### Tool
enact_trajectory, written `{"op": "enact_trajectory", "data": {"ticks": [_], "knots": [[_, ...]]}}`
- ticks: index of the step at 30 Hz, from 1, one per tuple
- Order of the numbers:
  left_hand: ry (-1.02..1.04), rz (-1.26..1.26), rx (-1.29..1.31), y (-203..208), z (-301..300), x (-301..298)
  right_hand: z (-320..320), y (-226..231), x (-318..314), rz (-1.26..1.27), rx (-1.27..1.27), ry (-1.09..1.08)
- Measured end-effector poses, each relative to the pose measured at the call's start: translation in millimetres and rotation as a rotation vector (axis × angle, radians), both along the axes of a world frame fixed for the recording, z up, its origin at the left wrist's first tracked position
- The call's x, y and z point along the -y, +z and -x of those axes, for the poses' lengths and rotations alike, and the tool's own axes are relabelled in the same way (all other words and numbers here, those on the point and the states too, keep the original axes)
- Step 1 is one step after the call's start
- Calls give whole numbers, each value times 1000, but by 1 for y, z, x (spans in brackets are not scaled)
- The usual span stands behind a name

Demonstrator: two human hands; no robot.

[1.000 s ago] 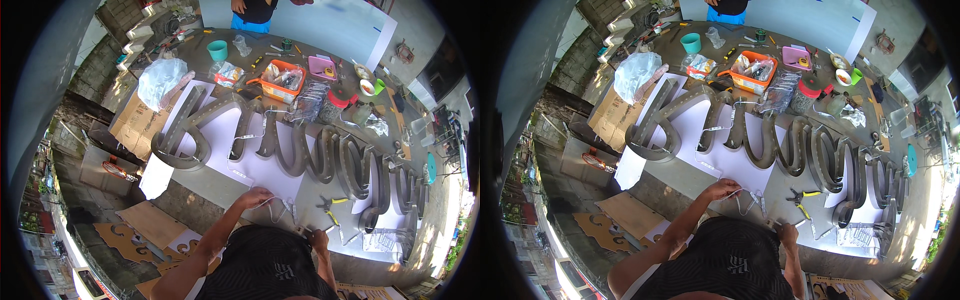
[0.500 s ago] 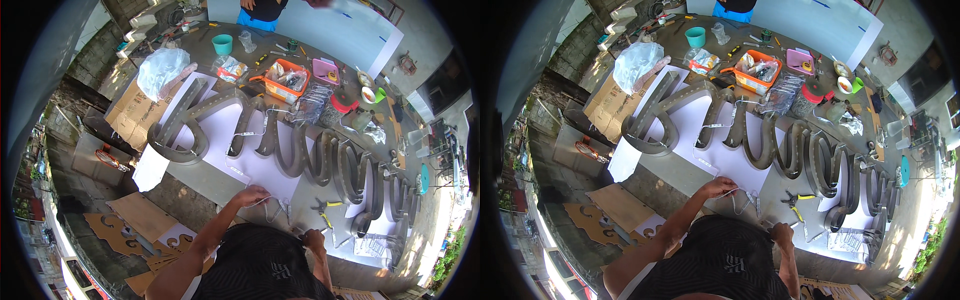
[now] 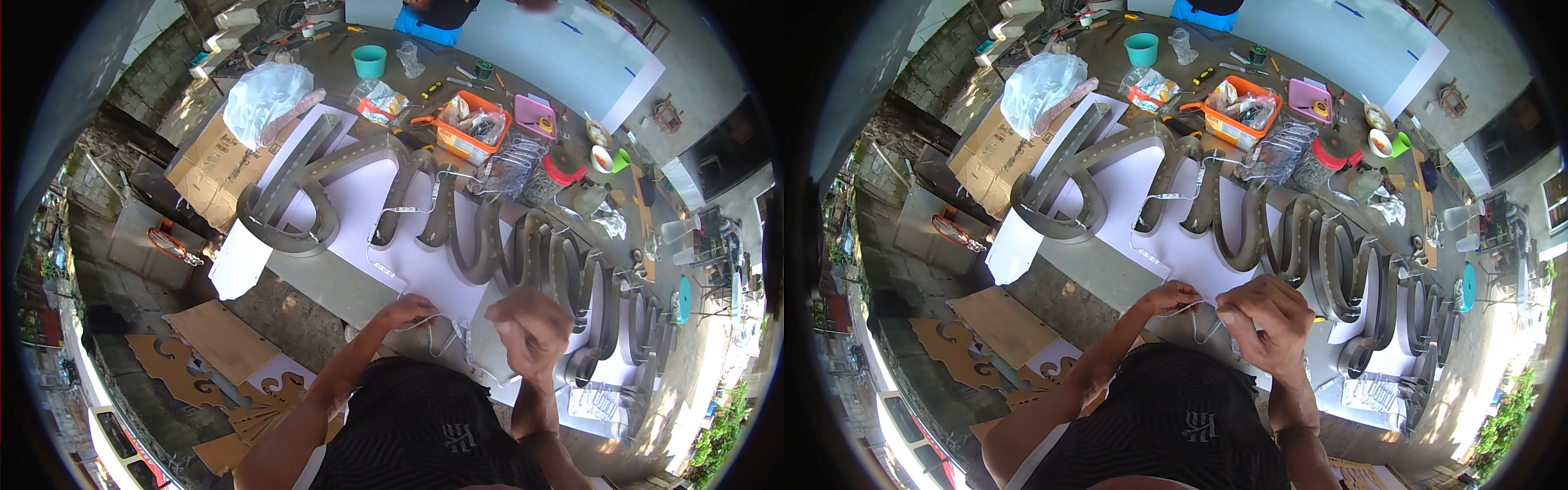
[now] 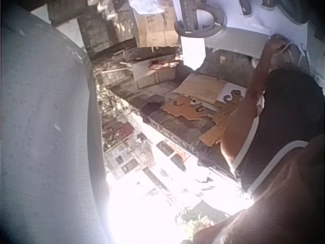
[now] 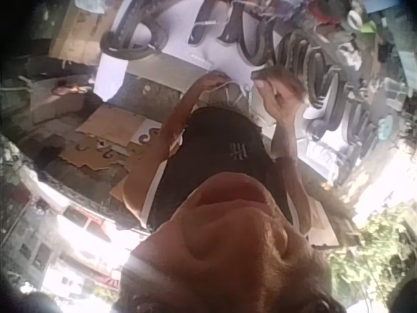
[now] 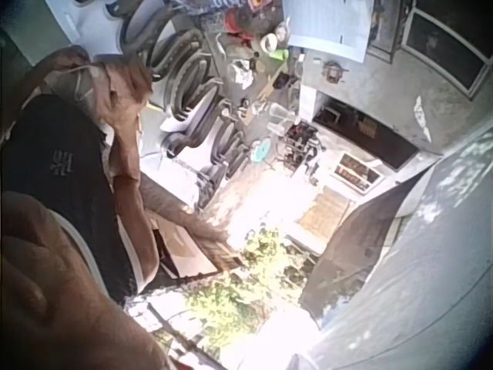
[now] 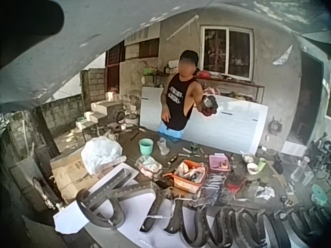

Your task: Prepare and assemble materials for sign fabrication, including handling LED strips and adhesive.

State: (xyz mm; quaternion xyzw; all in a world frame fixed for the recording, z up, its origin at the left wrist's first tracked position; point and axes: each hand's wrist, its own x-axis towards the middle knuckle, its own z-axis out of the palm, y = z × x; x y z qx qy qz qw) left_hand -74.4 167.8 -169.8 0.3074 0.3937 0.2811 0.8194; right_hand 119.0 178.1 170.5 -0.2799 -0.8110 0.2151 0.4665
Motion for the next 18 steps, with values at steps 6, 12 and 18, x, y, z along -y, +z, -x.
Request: {"op": "enact_trajectory", "data": {"ticks": [6,12,18], "knots": [[-31,-23,5,-7,2,-2,18,78,23,-275,-238,274],[-34,-9,-9,-3,0,0,20,92,33,-389,-170,166],[-17,22,-2,2,1,1,17,96,27,-449,-146,242]]}}
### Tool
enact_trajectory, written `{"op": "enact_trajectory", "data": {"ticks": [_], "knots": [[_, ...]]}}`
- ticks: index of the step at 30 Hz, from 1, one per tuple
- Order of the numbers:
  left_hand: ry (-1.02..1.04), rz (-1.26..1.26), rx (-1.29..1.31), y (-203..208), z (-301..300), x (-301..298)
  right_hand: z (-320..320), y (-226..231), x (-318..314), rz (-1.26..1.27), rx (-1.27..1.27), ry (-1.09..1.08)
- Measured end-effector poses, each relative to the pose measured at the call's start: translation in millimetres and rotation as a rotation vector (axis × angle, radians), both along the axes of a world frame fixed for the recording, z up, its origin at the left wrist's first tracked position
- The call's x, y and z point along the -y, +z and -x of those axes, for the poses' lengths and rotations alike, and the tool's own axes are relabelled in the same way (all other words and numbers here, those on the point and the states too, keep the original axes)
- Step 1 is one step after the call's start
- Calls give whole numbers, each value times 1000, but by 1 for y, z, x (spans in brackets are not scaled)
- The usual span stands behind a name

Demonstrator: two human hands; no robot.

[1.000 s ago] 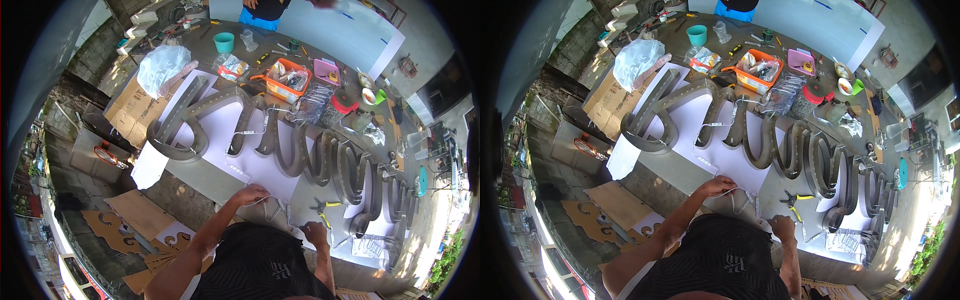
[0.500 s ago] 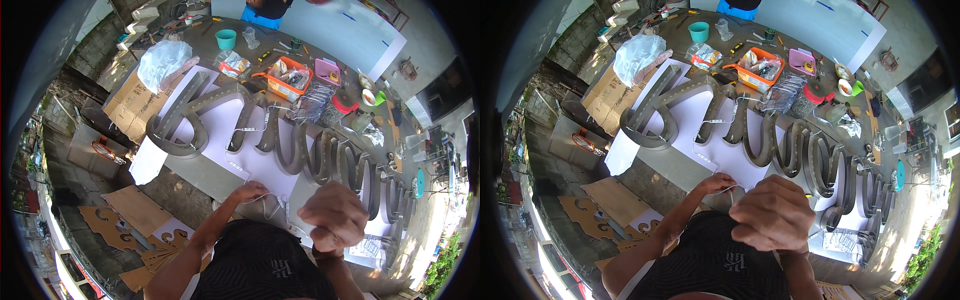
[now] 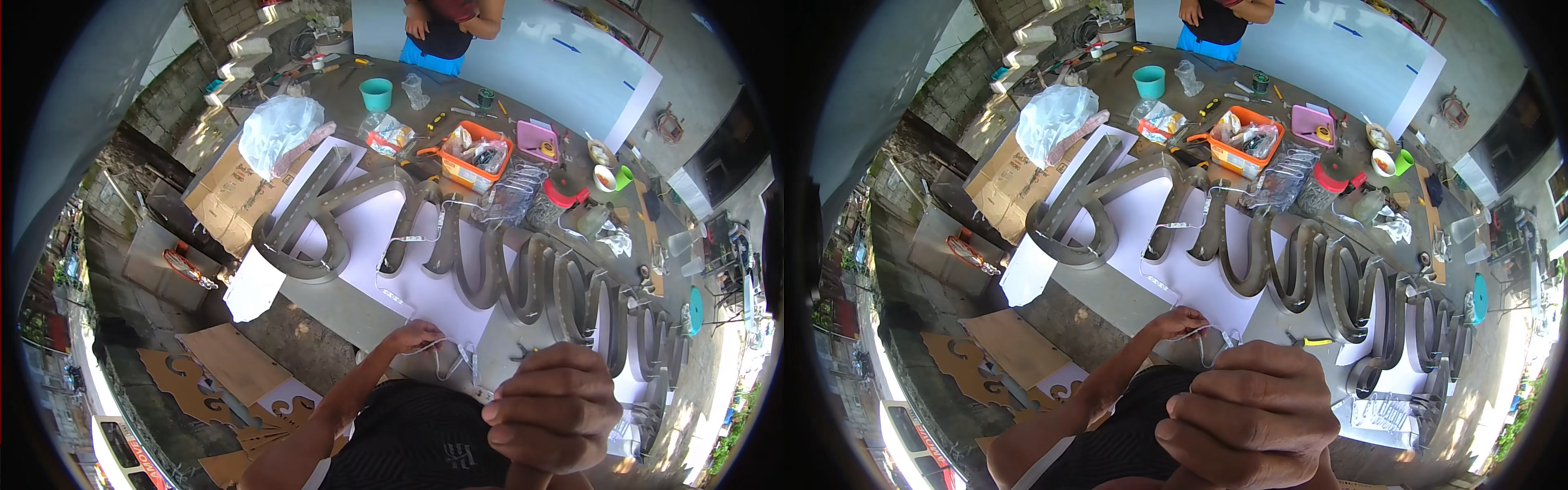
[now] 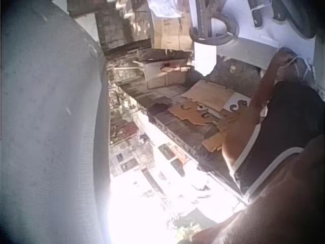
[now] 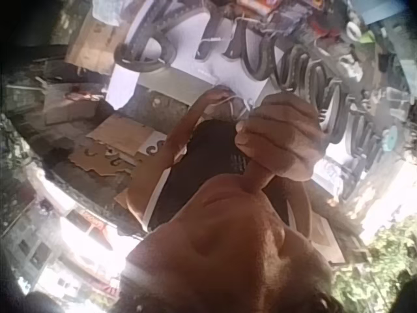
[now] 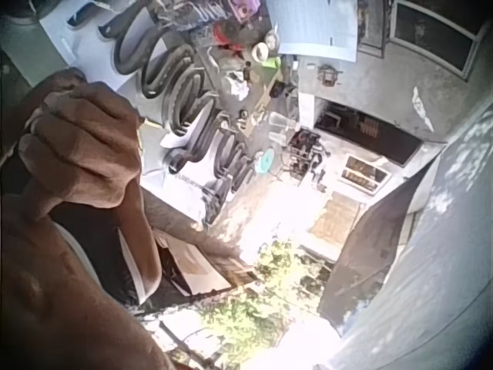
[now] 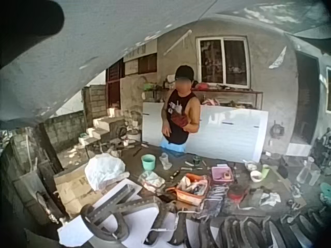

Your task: Prepare and assemble materials for sign fabrication, including handling LED strips and adhesive.

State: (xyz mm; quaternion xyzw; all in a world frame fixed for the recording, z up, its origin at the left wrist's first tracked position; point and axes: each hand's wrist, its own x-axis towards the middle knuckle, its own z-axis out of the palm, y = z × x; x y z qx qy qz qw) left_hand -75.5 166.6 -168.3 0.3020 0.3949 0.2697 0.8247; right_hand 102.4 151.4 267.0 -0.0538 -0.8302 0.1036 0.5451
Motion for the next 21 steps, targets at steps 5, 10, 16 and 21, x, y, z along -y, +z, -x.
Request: {"op": "enact_trajectory", "data": {"ticks": [5,10,16,21], "knots": [[-10,0,11,-5,-1,-2,5,6,7,42,-34,-17],[2,-69,-74,-4,-3,-1,-3,7,12,57,-5,-57],[-27,-47,-73,-1,-1,-3,-8,7,18,92,-17,-97],[29,-90,-71,2,-7,2,-11,-10,9,124,-56,7]]}}
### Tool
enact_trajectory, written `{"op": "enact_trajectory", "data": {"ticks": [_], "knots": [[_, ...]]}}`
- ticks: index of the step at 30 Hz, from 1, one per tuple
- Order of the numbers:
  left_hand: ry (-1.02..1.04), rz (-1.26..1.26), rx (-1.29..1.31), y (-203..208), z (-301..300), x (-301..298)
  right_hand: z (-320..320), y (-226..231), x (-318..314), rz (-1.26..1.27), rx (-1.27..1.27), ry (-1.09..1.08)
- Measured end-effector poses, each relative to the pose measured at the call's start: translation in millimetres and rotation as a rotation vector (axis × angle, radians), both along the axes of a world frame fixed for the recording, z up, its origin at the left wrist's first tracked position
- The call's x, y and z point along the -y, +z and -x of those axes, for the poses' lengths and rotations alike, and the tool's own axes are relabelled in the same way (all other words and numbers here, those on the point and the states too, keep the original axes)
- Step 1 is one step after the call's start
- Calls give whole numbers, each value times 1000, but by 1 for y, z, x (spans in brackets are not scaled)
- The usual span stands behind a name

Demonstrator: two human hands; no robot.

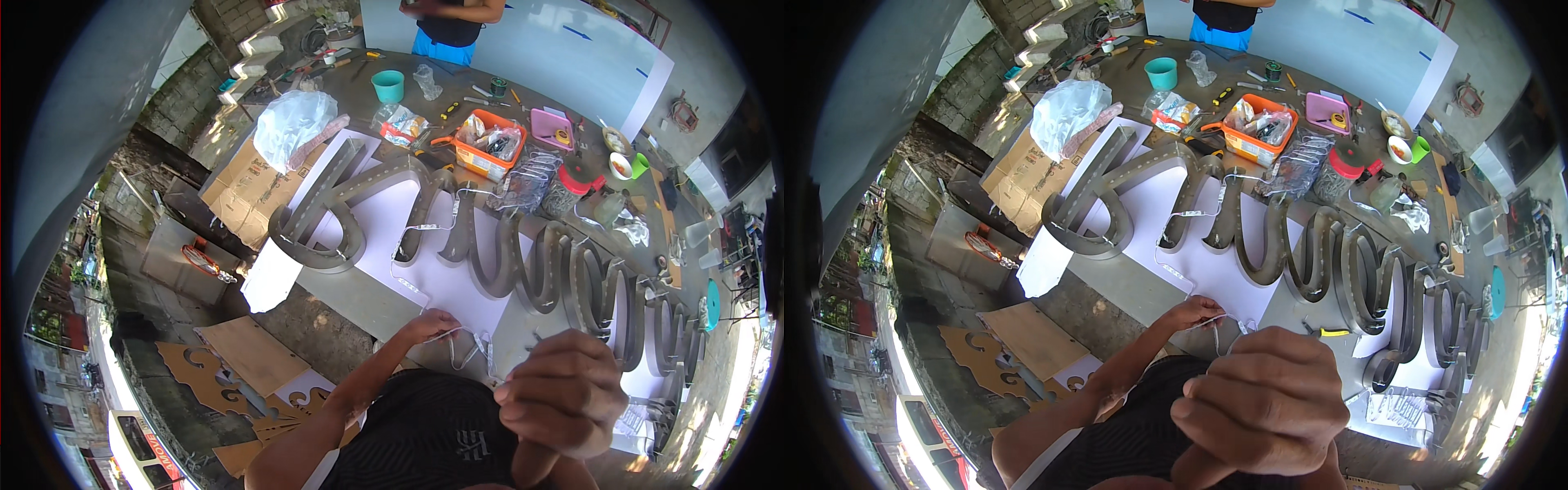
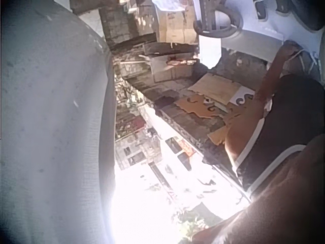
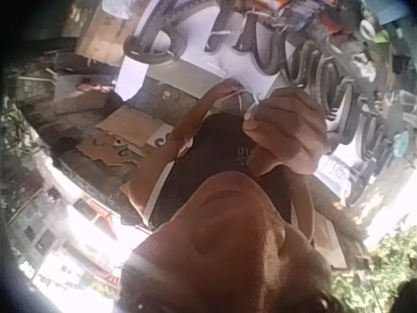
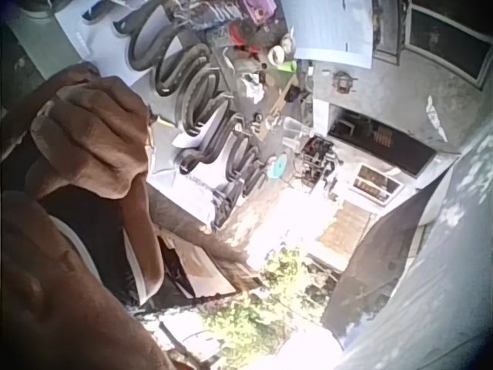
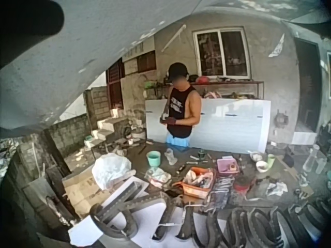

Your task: Prepare and assemble materials for sign fabrication, including handling LED strips and adhesive.

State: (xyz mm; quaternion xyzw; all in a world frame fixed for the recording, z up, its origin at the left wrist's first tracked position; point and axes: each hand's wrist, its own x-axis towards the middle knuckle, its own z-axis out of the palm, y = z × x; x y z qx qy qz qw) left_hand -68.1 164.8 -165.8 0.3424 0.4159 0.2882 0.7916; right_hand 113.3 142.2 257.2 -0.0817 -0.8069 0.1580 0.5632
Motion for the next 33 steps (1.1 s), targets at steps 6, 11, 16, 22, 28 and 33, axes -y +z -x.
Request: {"op": "enact_trajectory", "data": {"ticks": [6,11,16,22,28,33], "knots": [[66,-18,-23,7,-3,6,-6,-91,-30,308,85,-211],[51,-4,-69,8,2,5,-31,-183,-30,796,255,-435],[36,18,-79,10,2,5,-54,-250,-19,899,294,-483],[48,23,-81,11,3,3,-58,-288,-11,1043,273,-547],[47,32,-53,9,3,4,-56,-311,-8,810,350,-582],[36,50,-32,8,6,1,-68,-329,-5,802,439,-652]]}}
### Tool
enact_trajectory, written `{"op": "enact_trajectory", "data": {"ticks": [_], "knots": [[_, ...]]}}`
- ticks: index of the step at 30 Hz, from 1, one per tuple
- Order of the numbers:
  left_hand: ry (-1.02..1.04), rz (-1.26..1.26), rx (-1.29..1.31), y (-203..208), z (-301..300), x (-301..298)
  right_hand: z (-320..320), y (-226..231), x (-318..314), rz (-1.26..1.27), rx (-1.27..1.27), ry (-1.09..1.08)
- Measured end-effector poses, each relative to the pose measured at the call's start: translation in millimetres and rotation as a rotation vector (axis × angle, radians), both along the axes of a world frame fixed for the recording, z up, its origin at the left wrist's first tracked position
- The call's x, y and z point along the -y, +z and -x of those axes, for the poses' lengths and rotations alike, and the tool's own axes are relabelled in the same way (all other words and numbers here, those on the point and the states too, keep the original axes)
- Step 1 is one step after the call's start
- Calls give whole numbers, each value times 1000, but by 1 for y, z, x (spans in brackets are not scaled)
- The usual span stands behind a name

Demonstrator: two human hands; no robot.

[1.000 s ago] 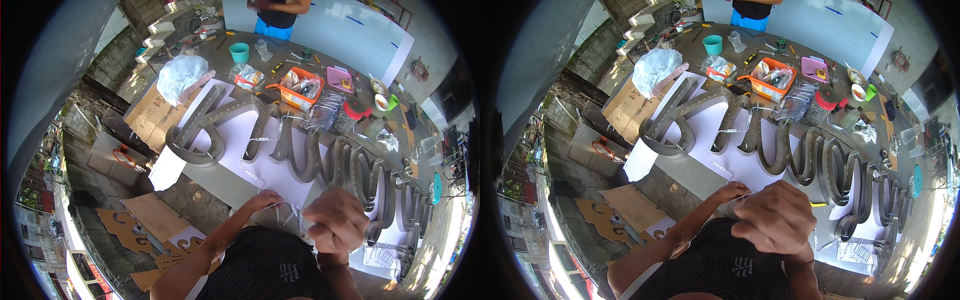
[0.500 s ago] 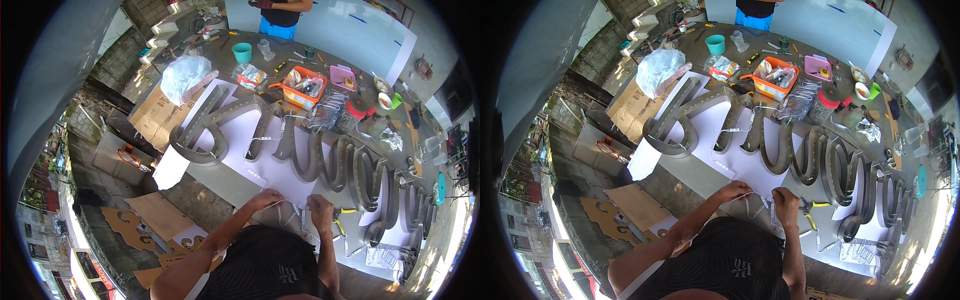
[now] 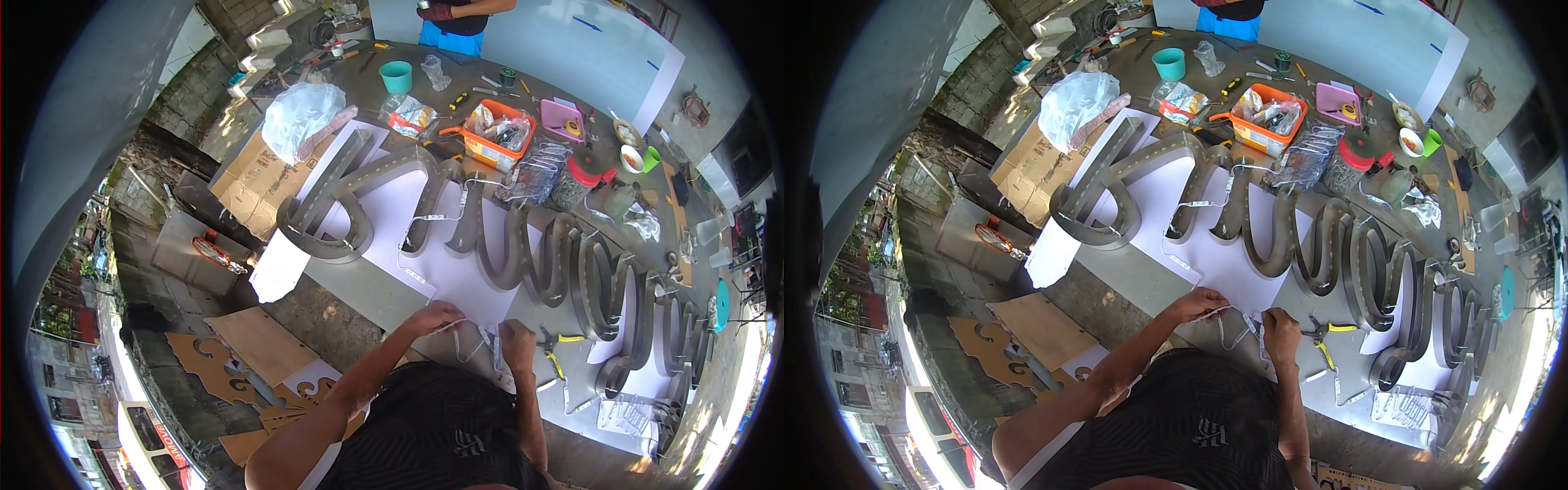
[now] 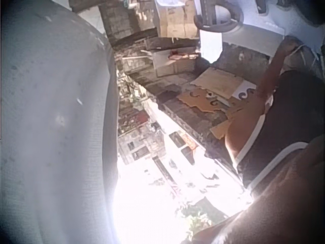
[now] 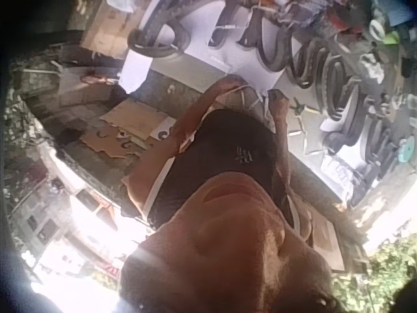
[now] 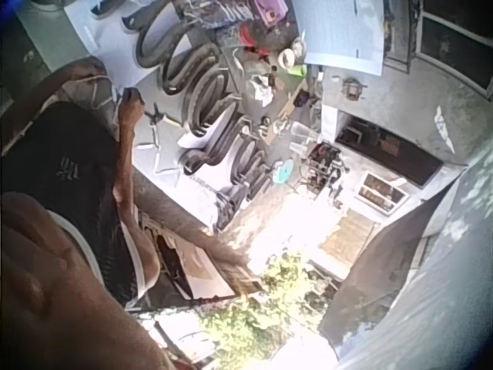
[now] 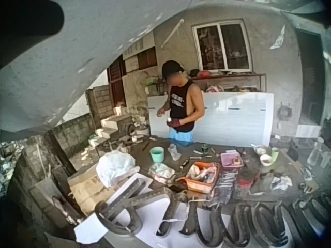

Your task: Prepare and assemble materials for sign fabrication, including handling LED strips and adhesive.

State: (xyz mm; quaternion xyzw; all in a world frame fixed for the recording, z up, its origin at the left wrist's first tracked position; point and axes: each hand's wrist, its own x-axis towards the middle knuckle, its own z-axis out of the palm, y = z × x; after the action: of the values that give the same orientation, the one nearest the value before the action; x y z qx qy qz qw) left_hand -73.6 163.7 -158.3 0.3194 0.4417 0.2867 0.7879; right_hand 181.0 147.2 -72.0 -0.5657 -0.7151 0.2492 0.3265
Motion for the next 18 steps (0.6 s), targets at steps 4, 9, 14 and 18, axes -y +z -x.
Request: {"op": "enact_trajectory", "data": {"ticks": [4,9,14,18], "knots": [[-4,-14,-3,-1,-1,3,-13,-20,4,30,58,-13],[-14,-22,0,-2,1,2,-20,-39,8,103,232,5],[-2,-10,-14,1,-1,2,-19,-54,11,119,213,15],[-3,6,-6,4,-1,2,-21,-61,9,117,163,43]]}}
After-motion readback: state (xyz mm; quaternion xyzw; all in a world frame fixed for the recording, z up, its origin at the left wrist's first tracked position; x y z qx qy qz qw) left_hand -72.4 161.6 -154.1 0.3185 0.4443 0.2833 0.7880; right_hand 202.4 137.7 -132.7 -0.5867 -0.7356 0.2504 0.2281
